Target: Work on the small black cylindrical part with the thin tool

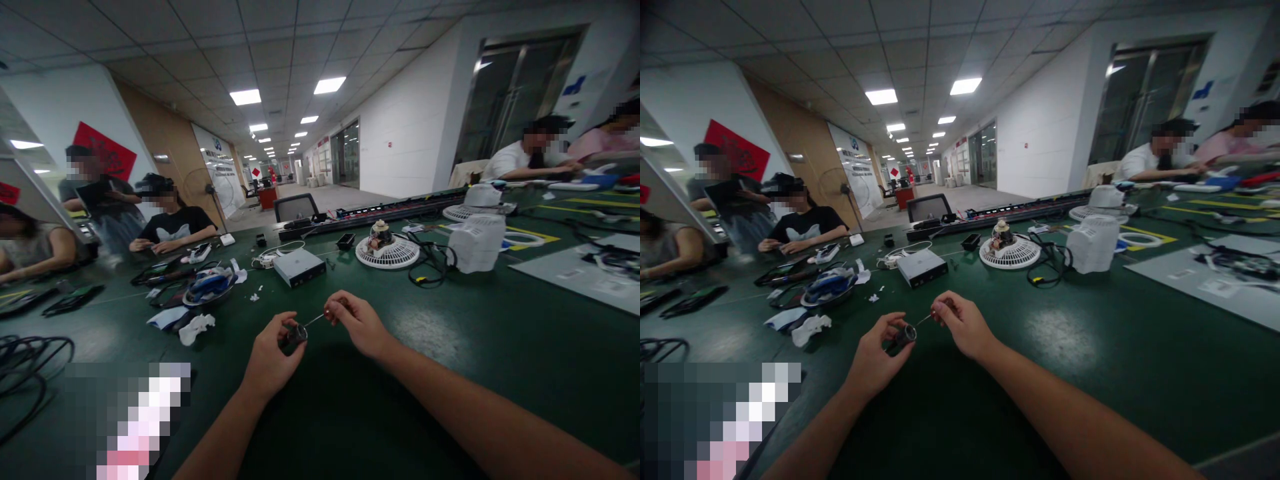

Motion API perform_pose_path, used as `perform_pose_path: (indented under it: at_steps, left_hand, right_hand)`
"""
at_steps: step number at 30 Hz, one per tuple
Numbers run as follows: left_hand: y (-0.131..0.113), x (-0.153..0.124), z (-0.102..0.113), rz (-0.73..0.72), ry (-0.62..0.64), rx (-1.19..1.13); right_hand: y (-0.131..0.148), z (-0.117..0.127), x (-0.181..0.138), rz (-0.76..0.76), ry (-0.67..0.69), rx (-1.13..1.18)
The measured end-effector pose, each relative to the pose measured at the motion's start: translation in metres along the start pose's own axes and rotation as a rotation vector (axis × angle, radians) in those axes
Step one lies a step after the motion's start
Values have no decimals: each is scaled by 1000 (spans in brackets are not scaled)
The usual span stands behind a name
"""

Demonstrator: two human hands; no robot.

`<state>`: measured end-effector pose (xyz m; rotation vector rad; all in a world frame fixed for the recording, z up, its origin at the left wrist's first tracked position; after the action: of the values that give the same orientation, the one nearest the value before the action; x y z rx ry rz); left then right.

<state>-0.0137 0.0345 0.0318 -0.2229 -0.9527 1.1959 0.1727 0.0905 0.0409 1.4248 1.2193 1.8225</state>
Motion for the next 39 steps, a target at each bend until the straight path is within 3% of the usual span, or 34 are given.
perform_pose_path:
  at_steps: [17, 20, 23, 28, 33, 39]
  left_hand:
    - [2, 0, -3, -27, 41, 1]
    - [4, 1, -2, -26, 35, 31]
    - [7, 1, -1, -30, 51, 79]
    - [1, 0, -1, -153, 81, 226]
    - [-5, 1, -1, -213, 79, 309]
    - [-3, 3, 2, -157, 60, 293]
  right_hand:
    - [-8, -2, 1, -43, 80, -2]
    - [-7, -3, -1, -34, 85, -85]
    - [2, -2, -4, 37, 50, -220]
    - [28, 5, -7, 298, -86, -462]
    - [21, -6, -5, 275, 144, -716]
    - [-13, -19, -3, 38, 360, -1035]
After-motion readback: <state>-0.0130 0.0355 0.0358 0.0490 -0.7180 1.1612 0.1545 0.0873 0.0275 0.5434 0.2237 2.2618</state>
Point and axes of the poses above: each hand's wrist, its own x-axis towards the middle knuckle, its own z-axis out of the back of the hand, y = z × x, the point moved 5 cm from there along x, towards the middle knuckle, and after that the axes turned 2 degrees about -y, right-handed, at the moved point
